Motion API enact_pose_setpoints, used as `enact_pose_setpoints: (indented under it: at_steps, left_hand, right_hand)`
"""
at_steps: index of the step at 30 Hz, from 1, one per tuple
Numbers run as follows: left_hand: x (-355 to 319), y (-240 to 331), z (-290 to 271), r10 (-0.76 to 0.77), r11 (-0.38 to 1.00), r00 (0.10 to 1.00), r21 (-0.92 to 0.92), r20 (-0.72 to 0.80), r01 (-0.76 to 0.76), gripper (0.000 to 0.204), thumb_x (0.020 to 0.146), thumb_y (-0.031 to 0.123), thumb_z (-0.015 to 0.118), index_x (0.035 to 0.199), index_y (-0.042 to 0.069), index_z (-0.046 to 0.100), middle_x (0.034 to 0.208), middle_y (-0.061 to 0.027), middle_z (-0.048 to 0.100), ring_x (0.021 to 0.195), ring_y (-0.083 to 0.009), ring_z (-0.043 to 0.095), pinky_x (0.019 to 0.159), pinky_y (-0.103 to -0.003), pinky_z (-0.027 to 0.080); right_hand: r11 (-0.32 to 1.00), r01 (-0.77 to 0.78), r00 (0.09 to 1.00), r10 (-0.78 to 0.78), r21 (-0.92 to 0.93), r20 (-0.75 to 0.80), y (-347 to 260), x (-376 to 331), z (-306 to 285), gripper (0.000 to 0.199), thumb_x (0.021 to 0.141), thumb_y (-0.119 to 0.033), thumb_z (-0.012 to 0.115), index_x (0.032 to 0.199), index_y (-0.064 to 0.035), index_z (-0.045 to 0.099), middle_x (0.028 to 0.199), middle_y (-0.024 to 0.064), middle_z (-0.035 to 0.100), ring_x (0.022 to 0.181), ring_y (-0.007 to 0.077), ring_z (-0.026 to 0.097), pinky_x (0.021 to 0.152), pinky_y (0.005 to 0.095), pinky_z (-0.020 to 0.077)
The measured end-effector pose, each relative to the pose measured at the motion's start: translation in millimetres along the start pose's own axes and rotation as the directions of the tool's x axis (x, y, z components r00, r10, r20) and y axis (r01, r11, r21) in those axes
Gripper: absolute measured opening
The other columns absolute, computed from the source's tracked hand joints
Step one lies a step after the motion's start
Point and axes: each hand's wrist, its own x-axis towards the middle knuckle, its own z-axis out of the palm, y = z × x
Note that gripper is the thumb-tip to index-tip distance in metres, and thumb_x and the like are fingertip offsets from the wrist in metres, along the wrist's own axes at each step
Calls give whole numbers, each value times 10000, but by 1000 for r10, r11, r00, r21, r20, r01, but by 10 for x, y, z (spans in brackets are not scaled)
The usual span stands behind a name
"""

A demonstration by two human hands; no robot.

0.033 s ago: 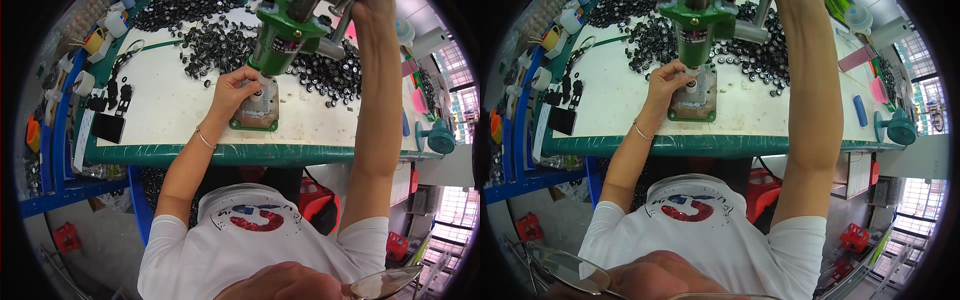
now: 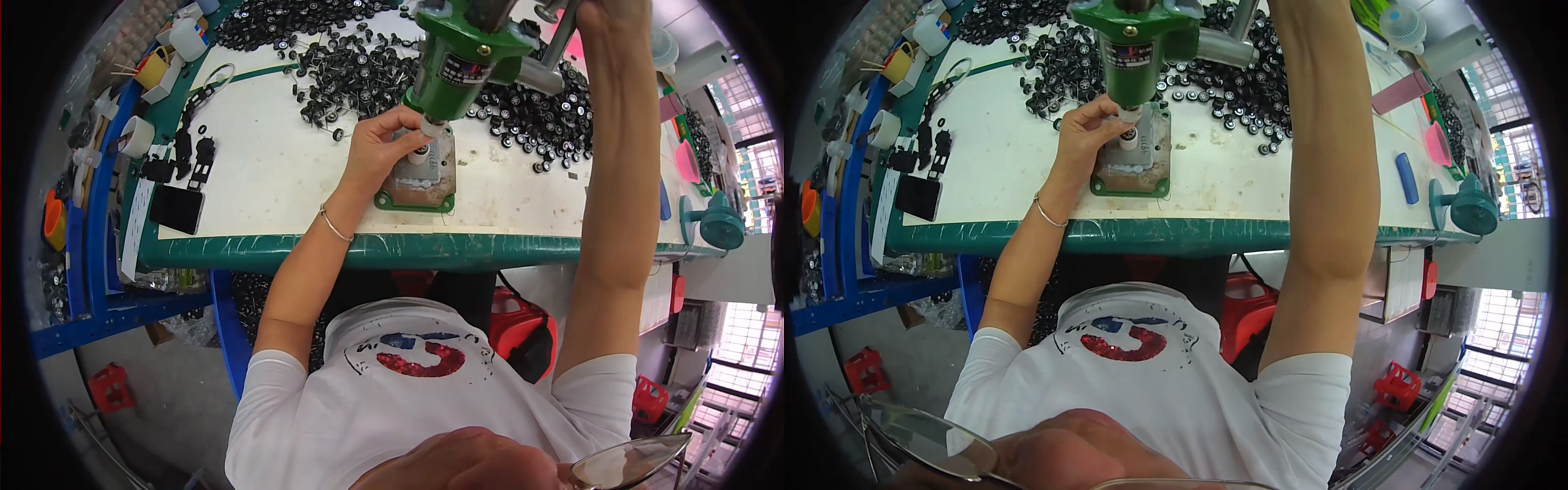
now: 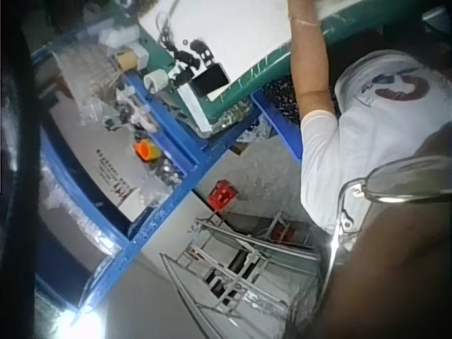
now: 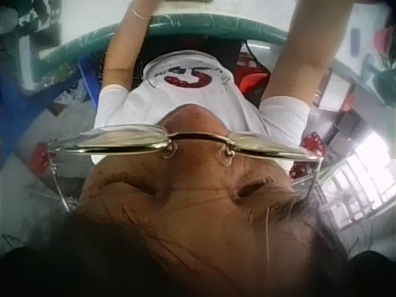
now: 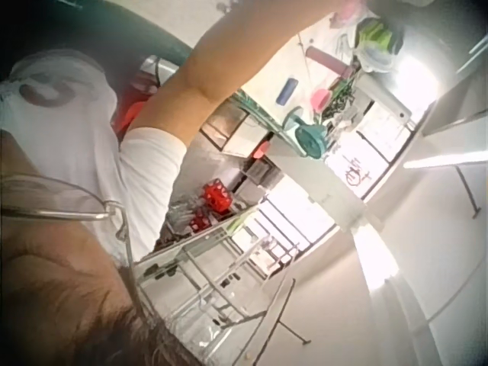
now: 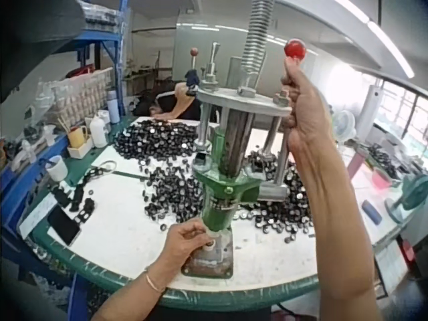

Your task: The person repeatedly places small metal snap fastener components into a green manual press, pulls the lever to press them together, and removes the assembled fasteners. Another person occasionally pours additional components onto the table from a green bowl.

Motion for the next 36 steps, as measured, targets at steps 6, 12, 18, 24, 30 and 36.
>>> enact_pose_setpoints:
  at_steps: [6,12,18,24,30,36]
  left_hand:
    - [-19,13,23,11,999,1000,33,-23,-10,71,793,-9,686,863,-4,680,893,-21,629,814,-81,567,740,-227,453]
    - [-26,34,31,-10,997,999,72,-38,13,75,792,-4,687,865,-7,671,896,-25,625,824,-90,566,774,-239,448]
    - [-51,9,28,-5,995,999,98,-48,9,78,791,-1,689,866,-5,670,894,-24,623,820,-87,563,767,-239,450]
    - [-88,-51,-4,12,990,999,140,-47,-6,184,793,-3,688,975,24,683,926,-14,654,882,-84,590,777,-235,470]
    - [-114,61,29,-79,976,991,195,-111,99,245,793,60,712,1033,41,667,903,16,647,845,-59,584,763,-216,462]
    - [-23,188,109,-73,997,984,-27,-160,70,200,819,40,653,1015,38,610,879,-9,618,802,-87,586,728,-231,464]
  right_hand:
    - [856,429,891,-453,-286,-17,-100,-610,481,245,905,-285,603,754,-145,470,535,-115,311,388,-5,234,320,170,166]
    - [790,533,841,-535,-303,84,-143,-723,479,279,897,-275,603,703,-154,443,532,-102,295,396,4,230,331,180,170]
    - [676,706,708,-669,-210,228,-79,-806,427,279,898,-250,596,692,-161,430,535,-99,290,397,5,227,337,180,168]
    - [705,615,739,-672,-354,-52,-52,-1173,579,381,882,-175,389,548,-127,213,488,-10,167,416,89,106,402,282,122]
    - [831,488,843,-528,-267,-102,-97,-1034,631,384,877,-161,491,580,-100,256,515,-8,225,435,90,149,415,276,145]
    - [899,-243,939,124,365,320,150,358,-664,257,928,-253,568,720,-160,448,540,-98,327,384,6,264,333,171,199]
